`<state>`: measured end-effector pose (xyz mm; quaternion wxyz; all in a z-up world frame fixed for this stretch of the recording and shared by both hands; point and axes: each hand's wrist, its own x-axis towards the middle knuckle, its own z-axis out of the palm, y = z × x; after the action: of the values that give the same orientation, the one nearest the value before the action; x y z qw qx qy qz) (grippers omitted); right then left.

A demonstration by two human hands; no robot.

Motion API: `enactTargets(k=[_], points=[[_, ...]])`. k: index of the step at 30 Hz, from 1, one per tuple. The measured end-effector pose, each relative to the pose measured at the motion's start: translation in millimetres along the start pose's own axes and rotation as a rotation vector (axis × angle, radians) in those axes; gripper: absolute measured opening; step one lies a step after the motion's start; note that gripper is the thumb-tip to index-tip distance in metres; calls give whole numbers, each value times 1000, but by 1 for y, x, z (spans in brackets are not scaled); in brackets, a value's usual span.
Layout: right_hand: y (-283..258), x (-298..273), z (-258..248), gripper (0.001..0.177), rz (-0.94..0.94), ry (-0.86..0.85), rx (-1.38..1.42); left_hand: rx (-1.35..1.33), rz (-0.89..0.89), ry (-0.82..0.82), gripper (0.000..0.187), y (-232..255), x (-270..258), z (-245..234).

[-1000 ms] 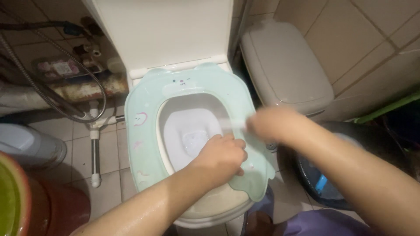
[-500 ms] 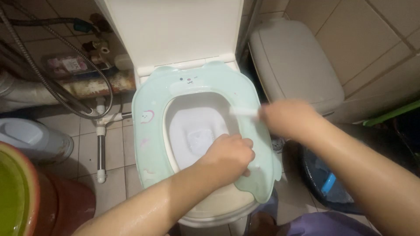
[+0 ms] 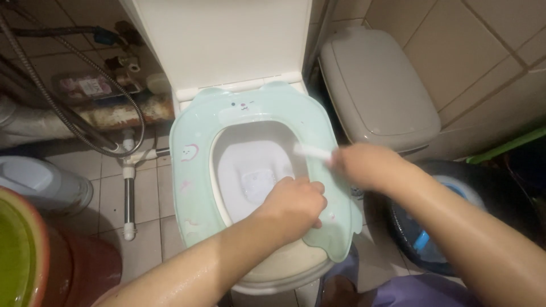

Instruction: Scrubbing and rinsing a child's toilet seat insert in a bathroom.

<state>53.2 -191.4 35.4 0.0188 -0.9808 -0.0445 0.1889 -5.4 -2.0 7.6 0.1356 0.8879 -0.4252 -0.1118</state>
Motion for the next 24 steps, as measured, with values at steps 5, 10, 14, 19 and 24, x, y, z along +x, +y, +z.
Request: enactTargets(k=[5,10,14,19,24], points=[[1,-8,-1,33,-141,-133,-254,28,25,34,25,0,1,5],[1,-2,-2,33,-52,57,-163,16,8,37,23,-1,-1,7],[4,5,3,34,-150,-207,-162,3,14,67,22,-2,0,10],[5,14,8,38,38,112,23,-4,6,73,24,-4,-3,5],[-8,3,0,43,-112,-135,-150,-53,25,104,25,-6,-2,9]])
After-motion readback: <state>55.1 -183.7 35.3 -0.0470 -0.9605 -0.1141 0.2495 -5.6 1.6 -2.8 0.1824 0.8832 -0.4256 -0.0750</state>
